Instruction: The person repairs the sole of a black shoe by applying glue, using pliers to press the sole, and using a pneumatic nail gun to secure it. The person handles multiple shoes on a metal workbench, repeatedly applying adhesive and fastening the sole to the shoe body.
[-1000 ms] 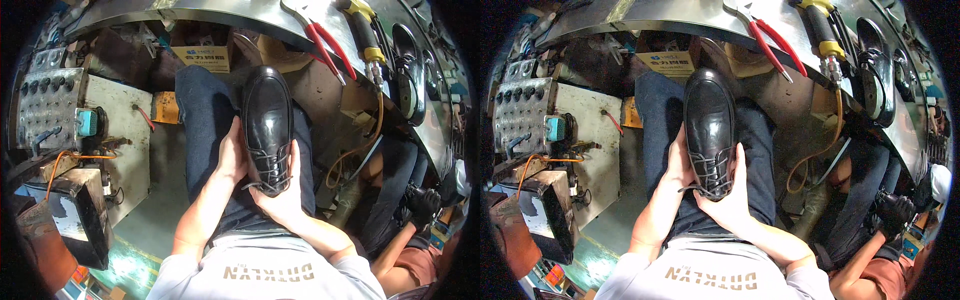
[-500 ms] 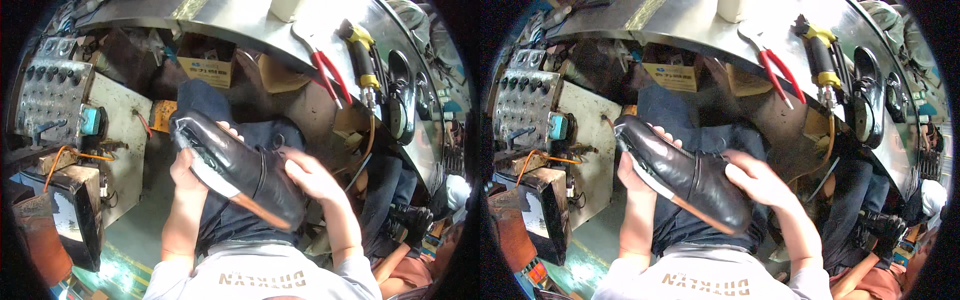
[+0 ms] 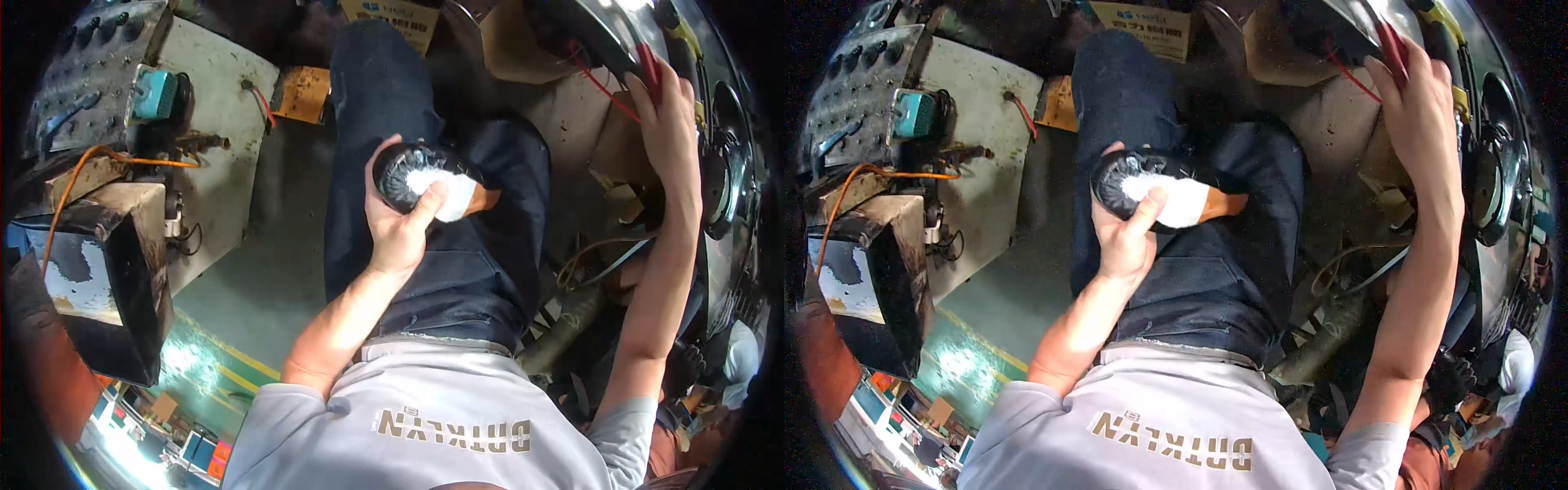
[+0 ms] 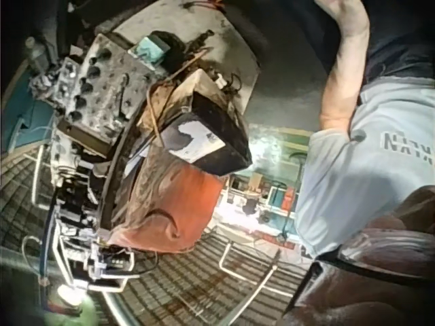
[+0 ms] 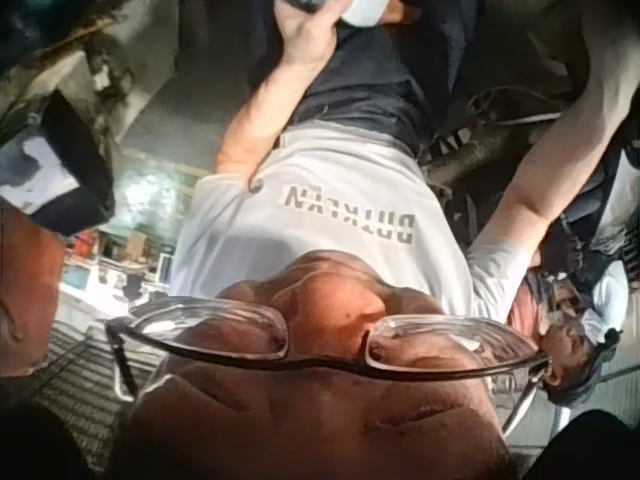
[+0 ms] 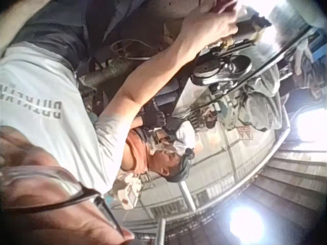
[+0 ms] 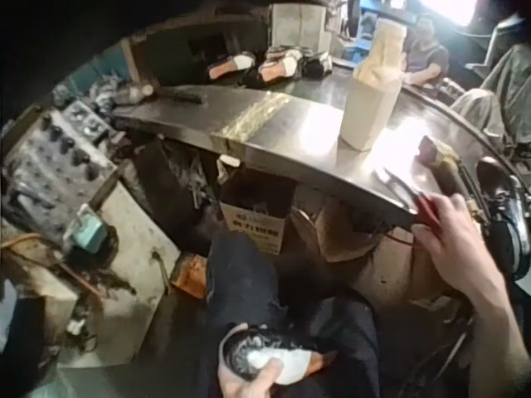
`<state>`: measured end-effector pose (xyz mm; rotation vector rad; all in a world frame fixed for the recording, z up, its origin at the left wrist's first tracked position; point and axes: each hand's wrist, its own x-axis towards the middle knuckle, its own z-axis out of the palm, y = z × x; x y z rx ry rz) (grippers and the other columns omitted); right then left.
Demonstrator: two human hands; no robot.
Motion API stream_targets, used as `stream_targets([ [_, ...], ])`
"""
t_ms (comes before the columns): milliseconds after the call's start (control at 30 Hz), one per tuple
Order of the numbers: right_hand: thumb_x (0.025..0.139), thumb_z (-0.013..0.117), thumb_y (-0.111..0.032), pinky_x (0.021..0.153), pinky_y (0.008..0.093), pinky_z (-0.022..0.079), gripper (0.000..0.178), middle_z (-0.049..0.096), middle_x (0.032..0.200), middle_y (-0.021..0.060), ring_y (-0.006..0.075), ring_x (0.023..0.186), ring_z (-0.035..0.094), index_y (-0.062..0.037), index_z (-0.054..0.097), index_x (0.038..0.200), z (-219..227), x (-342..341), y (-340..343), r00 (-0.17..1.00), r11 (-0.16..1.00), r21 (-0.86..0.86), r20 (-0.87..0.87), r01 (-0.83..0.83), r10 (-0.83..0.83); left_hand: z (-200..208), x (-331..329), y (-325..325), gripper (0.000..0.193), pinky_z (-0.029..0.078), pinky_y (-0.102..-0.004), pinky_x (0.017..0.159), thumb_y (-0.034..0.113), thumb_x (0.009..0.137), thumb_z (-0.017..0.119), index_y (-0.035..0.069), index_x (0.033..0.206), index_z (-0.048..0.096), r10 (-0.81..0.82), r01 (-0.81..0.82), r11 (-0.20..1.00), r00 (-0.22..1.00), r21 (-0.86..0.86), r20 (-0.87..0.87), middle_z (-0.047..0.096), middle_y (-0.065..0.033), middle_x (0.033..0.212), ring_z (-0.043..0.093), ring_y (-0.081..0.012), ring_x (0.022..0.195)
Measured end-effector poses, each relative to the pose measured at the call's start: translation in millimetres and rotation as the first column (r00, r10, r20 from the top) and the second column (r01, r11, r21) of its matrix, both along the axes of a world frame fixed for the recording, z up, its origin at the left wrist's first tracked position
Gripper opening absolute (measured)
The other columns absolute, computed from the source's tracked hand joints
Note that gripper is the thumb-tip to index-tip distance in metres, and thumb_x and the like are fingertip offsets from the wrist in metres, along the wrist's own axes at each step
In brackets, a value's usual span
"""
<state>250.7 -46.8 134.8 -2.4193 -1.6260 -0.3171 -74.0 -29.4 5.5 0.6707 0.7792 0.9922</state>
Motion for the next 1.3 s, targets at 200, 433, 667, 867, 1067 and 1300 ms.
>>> stream_targets([
  [200, 0.099, 0.058, -0.021, 0.077, 0.0358, 0.053, 0.042, 0.061, 0.102, 0.0131, 0.0234, 0.092, 0.063, 0.0008, 0.047, 0.134, -14.4, -102.2, -86.7, -0.227, 0.907, 0.209, -0.925, 0.366, 0.304, 14.7, -7.1, 14.2, 0.089, 0.047, -0.0325, 0.100, 0.011, 0.079, 0.084, 0.004, 0.149, 0.029, -0.101, 0.153, 0.960, 0.971, 0.236, -0.219, 0.056, -0.0160, 0.127, 0.055, -0.0181, 0.118],
  [433, 0.101, 0.054, -0.030, 0.065, 0.0303, 0.052, 0.034, 0.061, 0.088, 0.0121, 0.0162, 0.070, 0.062, 0.0003, 0.054, 0.117, -50.3, -172.3, -107.7, -0.403, 0.996, -0.048, -0.915, 0.080, -0.012, 19.2, 3.5, 32.6, 0.030, 0.048, -0.0288, 0.090, 0.022, 0.107, 0.046, -0.002, 0.113, 0.062, -0.042, 0.208, 0.915, 0.901, 0.346, -0.431, 0.068, -0.0118, 0.110, 0.061, -0.0144, 0.101],
  [667, 0.101, 0.055, -0.015, 0.068, 0.0321, 0.055, 0.026, 0.066, 0.078, 0.0112, 0.0200, 0.071, 0.070, 0.0023, 0.058, 0.119, -32.1, -186.1, -85.9, -0.084, 0.952, -0.200, -0.971, -0.232, -0.224, 12.6, 10.3, 32.5, 0.023, 0.043, -0.0195, 0.069, 0.017, 0.105, 0.050, 0.000, 0.108, 0.065, -0.005, 0.137, 0.931, 0.931, 0.339, -0.364, 0.068, -0.0022, 0.094, 0.052, -0.0027, 0.075],
  [867, 0.103, 0.054, -0.020, 0.065, 0.0279, 0.052, 0.030, 0.070, 0.079, 0.0078, 0.0138, 0.071, 0.068, 0.0003, 0.055, 0.125, -21.5, -186.6, -73.0, 0.112, 0.905, -0.307, -0.952, -0.295, -0.287, 16.8, 5.5, 32.8, 0.034, 0.052, -0.0293, 0.088, 0.021, 0.108, 0.040, -0.004, 0.108, 0.063, -0.031, 0.168, 0.930, 0.922, 0.326, -0.385, 0.070, -0.0146, 0.106, 0.066, -0.0172, 0.096],
  [1067, 0.098, 0.058, -0.011, 0.066, 0.0364, 0.053, 0.045, 0.065, 0.074, 0.0178, 0.0293, 0.070, 0.070, 0.0048, 0.045, 0.138, -11.1, -192.5, -63.8, 0.181, 0.893, -0.347, -0.935, -0.286, -0.305, 18.1, 4.3, 33.0, 0.033, 0.051, -0.0286, 0.088, 0.021, 0.108, 0.042, -0.004, 0.108, 0.063, -0.023, 0.177, 0.923, 0.911, 0.341, -0.411, 0.070, -0.0141, 0.105, 0.066, -0.0163, 0.095],
  [1300, 0.095, 0.060, -0.008, 0.066, 0.0397, 0.052, 0.045, 0.063, 0.074, 0.0223, 0.0354, 0.069, 0.068, 0.0082, 0.047, 0.135, 1.6, -191.6, -52.9, 0.300, 0.872, -0.407, -0.897, -0.273, -0.324, 18.0, 3.2, 33.2, 0.029, 0.050, -0.0281, 0.088, 0.017, 0.107, 0.043, -0.004, 0.108, 0.063, -0.017, 0.172, 0.917, 0.919, 0.361, -0.395, 0.070, -0.0126, 0.105, 0.065, -0.0153, 0.095],
])
